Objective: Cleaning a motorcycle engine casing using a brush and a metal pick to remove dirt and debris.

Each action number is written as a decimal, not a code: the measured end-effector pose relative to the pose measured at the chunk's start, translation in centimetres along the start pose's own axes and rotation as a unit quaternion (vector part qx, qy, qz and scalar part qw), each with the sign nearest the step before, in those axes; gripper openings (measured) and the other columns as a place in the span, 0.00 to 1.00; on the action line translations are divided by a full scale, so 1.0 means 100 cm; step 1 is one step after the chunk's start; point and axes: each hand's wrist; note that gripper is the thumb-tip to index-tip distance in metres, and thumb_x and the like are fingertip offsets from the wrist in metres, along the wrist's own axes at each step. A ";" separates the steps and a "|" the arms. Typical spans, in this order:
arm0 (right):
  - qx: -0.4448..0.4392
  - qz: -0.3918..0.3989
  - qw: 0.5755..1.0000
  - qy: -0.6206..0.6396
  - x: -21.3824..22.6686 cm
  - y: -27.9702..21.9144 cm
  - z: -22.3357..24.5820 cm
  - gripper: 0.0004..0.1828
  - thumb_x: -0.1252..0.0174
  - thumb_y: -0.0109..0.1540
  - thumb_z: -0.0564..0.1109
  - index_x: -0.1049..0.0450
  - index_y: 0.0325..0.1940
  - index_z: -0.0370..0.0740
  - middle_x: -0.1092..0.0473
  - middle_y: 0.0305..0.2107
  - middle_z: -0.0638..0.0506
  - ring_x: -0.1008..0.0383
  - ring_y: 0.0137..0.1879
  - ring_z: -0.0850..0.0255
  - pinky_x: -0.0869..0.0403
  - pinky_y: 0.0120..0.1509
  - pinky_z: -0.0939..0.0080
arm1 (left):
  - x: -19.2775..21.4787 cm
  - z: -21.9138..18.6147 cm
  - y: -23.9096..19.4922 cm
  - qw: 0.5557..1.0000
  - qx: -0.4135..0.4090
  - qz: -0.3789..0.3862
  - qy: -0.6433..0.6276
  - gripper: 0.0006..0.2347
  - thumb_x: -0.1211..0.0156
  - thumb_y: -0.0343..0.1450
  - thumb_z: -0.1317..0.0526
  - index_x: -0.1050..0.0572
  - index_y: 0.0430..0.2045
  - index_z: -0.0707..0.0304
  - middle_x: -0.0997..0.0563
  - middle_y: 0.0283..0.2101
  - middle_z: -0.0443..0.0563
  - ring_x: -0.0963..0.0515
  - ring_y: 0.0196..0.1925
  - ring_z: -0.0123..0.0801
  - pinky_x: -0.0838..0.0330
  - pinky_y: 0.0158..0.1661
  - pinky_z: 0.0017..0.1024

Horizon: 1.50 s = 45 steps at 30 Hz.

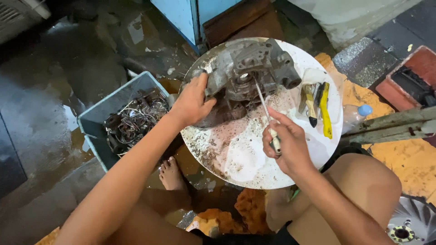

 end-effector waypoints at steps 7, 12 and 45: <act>-0.096 0.069 0.982 0.145 0.025 0.013 0.014 0.25 0.53 0.65 0.42 0.33 0.67 0.41 0.45 0.18 0.54 0.48 0.13 0.68 0.50 0.15 0.70 | -0.002 0.005 -0.002 1.000 -0.014 -0.014 0.002 0.15 0.48 0.72 0.58 0.41 0.50 0.61 0.30 0.39 0.63 0.27 0.48 0.56 0.34 0.54 0.48; -0.015 0.005 1.000 -0.020 0.008 0.004 0.015 0.22 0.55 0.67 0.36 0.31 0.66 0.34 0.41 0.17 0.45 0.48 0.12 0.61 0.49 0.14 0.65 | -0.001 0.004 -0.003 1.000 -0.007 -0.006 0.019 0.15 0.48 0.73 0.58 0.41 0.50 0.61 0.29 0.40 0.62 0.27 0.48 0.53 0.34 0.56 0.48; 0.135 0.004 0.930 -0.342 -0.012 0.003 0.008 0.27 0.54 0.64 0.39 0.29 0.68 0.41 0.21 0.31 0.34 0.34 0.21 0.63 0.33 0.26 0.56 | 0.004 0.001 -0.003 0.999 0.013 -0.018 -0.043 0.15 0.54 0.73 0.64 0.43 0.53 0.69 0.31 0.45 0.70 0.25 0.46 0.68 0.28 0.46 0.56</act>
Point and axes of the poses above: each hand's wrist, its own y-axis towards the middle knuckle, its own x-axis out of the back of the hand, z = x × y
